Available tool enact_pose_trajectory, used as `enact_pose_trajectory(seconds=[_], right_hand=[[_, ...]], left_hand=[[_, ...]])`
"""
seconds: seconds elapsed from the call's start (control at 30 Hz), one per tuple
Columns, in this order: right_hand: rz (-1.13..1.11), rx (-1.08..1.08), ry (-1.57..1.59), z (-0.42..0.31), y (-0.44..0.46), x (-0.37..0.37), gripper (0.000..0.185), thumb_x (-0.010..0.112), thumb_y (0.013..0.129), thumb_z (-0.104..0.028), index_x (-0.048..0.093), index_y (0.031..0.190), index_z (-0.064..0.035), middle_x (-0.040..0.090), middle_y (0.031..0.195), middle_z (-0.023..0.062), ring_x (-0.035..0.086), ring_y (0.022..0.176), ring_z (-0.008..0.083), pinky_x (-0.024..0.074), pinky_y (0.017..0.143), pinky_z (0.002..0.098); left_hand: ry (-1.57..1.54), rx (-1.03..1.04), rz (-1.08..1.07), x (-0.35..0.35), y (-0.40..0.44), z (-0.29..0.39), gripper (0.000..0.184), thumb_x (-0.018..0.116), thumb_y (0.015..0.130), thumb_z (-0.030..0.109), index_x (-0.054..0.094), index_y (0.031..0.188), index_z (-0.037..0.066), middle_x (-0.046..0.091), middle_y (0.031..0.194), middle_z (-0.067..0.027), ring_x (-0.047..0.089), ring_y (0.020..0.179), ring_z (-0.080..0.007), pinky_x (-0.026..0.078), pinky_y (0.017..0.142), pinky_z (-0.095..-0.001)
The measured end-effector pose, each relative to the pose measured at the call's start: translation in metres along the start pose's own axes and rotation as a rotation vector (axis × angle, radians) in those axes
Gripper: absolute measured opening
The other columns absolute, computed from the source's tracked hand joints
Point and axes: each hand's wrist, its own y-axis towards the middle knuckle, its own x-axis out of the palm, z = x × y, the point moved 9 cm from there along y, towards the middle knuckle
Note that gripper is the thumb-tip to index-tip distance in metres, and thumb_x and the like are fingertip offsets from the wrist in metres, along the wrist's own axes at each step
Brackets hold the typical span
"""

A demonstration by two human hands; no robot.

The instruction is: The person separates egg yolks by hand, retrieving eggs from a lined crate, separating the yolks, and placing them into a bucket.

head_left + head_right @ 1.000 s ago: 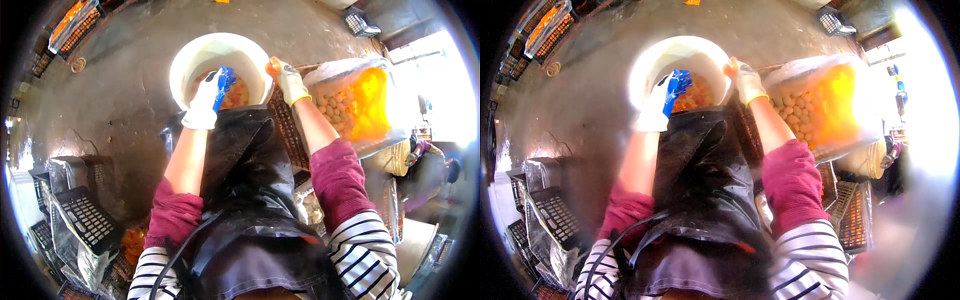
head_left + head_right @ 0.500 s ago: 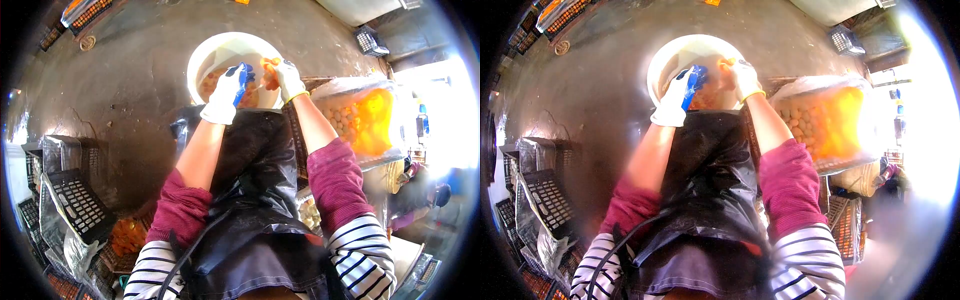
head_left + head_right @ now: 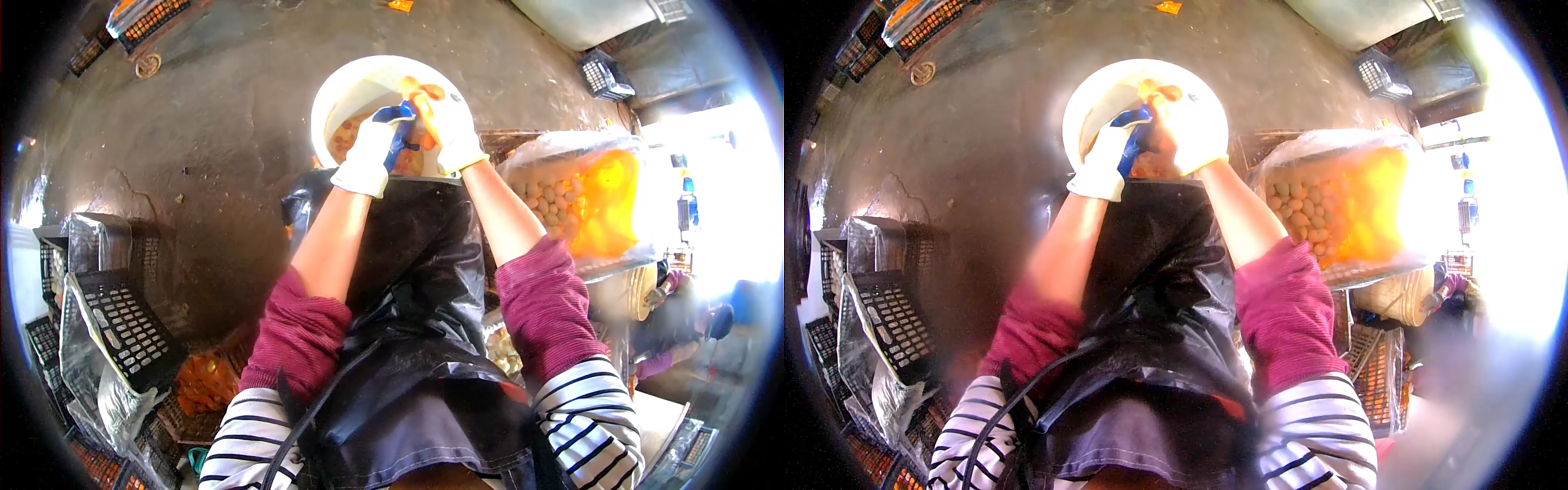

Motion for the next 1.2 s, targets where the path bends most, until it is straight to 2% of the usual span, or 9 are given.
enact_pose_trajectory(seconds=[0.1, 0.17, 0.27, 0.47, 0.57, 0.73, 0.87, 0.93, 1.2], right_hand=[[0.115, 0.498, 0.912, 0.040, -0.019, -0.007, 0.025, 0.053, 0.088, -0.023, 0.062, 0.097, -0.0010, 0.063, 0.091, 0.0132, 0.057, 0.060, 0.0154, 0.0413, 0.045, 0.0246], [0.200, 0.648, 0.761, 0.028, -0.047, -0.041, 0.031, 0.058, 0.086, -0.031, 0.061, 0.092, -0.0007, 0.063, 0.081, 0.0137, 0.055, 0.056, 0.0168, 0.0414, 0.045, 0.0238], [0.331, 0.759, 0.507, 0.032, -0.128, -0.101, 0.037, 0.056, 0.087, -0.038, 0.062, 0.091, -0.0014, 0.062, 0.075, 0.0101, 0.057, 0.059, 0.0162, 0.0430, 0.047, 0.0248], [0.429, 1.256, 0.463, 0.073, -0.427, -0.218, 0.051, 0.061, 0.080, -0.042, 0.053, 0.118, -0.0082, 0.062, 0.103, 0.0095, 0.061, 0.088, 0.0241, 0.0519, 0.071, 0.0323], [-0.253, 1.178, -0.812, 0.039, -0.491, -0.256, 0.052, 0.067, 0.077, -0.035, 0.054, 0.118, -0.0057, 0.061, 0.109, 0.0133, 0.058, 0.101, 0.0298, 0.0461, 0.087, 0.0358], [0.623, 1.035, -0.127, 0.049, -0.459, -0.266, 0.029, 0.059, 0.087, -0.030, 0.065, 0.104, -0.0068, 0.065, 0.094, 0.0090, 0.058, 0.084, 0.0119, 0.0444, 0.078, 0.0242], [0.102, 0.604, -0.768, 0.043, -0.327, -0.221, 0.019, 0.056, 0.079, -0.016, 0.066, 0.092, -0.0055, 0.066, 0.087, 0.0111, 0.063, 0.081, 0.0251, 0.0491, 0.072, 0.0348], [-0.800, 0.714, -1.238, 0.118, -0.334, -0.180, 0.028, 0.055, 0.084, -0.023, 0.065, 0.102, -0.0045, 0.065, 0.099, 0.0162, 0.064, 0.090, 0.0285, 0.0501, 0.073, 0.0359], [-1.071, 0.797, -1.115, 0.167, -0.352, -0.152, 0.024, 0.057, 0.077, -0.011, 0.067, 0.098, -0.0034, 0.066, 0.100, 0.0153, 0.063, 0.094, 0.0291, 0.0509, 0.077, 0.0359]], left_hand=[[-0.290, -0.067, 0.012, -0.002, 0.001, -0.005, 0.022, 0.056, 0.088, 0.018, 0.061, 0.098, -0.001, 0.062, 0.088, -0.0102, 0.060, 0.076, -0.0207, 0.051, 0.067, -0.0291], [-0.297, -0.043, 0.048, -0.012, 0.009, -0.016, 0.022, 0.055, 0.088, 0.016, 0.060, 0.097, -0.003, 0.063, 0.088, -0.0123, 0.063, 0.078, -0.0217, 0.052, 0.069, -0.0297], [0.752, 0.343, 0.147, -0.018, -0.002, 0.033, 0.023, 0.047, 0.091, 0.015, 0.059, 0.101, -0.001, 0.062, 0.097, -0.0213, 0.062, 0.087, -0.0288, 0.050, 0.075, -0.0331], [0.711, 0.379, 0.217, -0.028, 0.004, 0.021, 0.031, 0.044, 0.093, 0.022, 0.060, 0.111, 0.002, 0.061, 0.108, -0.0184, 0.058, 0.100, -0.0285, 0.043, 0.088, -0.0344], [0.196, 0.165, 0.099, -0.036, 0.022, -0.014, 0.031, 0.049, 0.093, 0.024, 0.060, 0.112, 0.002, 0.062, 0.108, -0.0116, 0.058, 0.096, -0.0200, 0.044, 0.084, -0.0309], [-0.211, -0.080, -0.017, -0.032, 0.031, -0.047, 0.033, 0.052, 0.092, 0.022, 0.055, 0.117, 0.001, 0.061, 0.111, -0.0099, 0.058, 0.099, -0.0211, 0.046, 0.084, -0.0341], [-0.167, -0.058, 0.011, -0.026, 0.023, -0.037, 0.030, 0.054, 0.091, 0.019, 0.057, 0.112, -0.001, 0.064, 0.105, -0.0121, 0.061, 0.094, -0.0224, 0.049, 0.080, -0.0324], [-0.121, -0.067, 0.018, -0.022, 0.021, -0.033, 0.028, 0.054, 0.090, 0.018, 0.059, 0.108, -0.003, 0.065, 0.100, -0.0125, 0.063, 0.088, -0.0221, 0.050, 0.076, -0.0307], [0.130, -0.004, 0.007, 0.001, 0.003, -0.011, 0.028, 0.053, 0.091, 0.018, 0.059, 0.108, -0.003, 0.064, 0.101, -0.0124, 0.061, 0.089, -0.0199, 0.048, 0.077, -0.0289]])
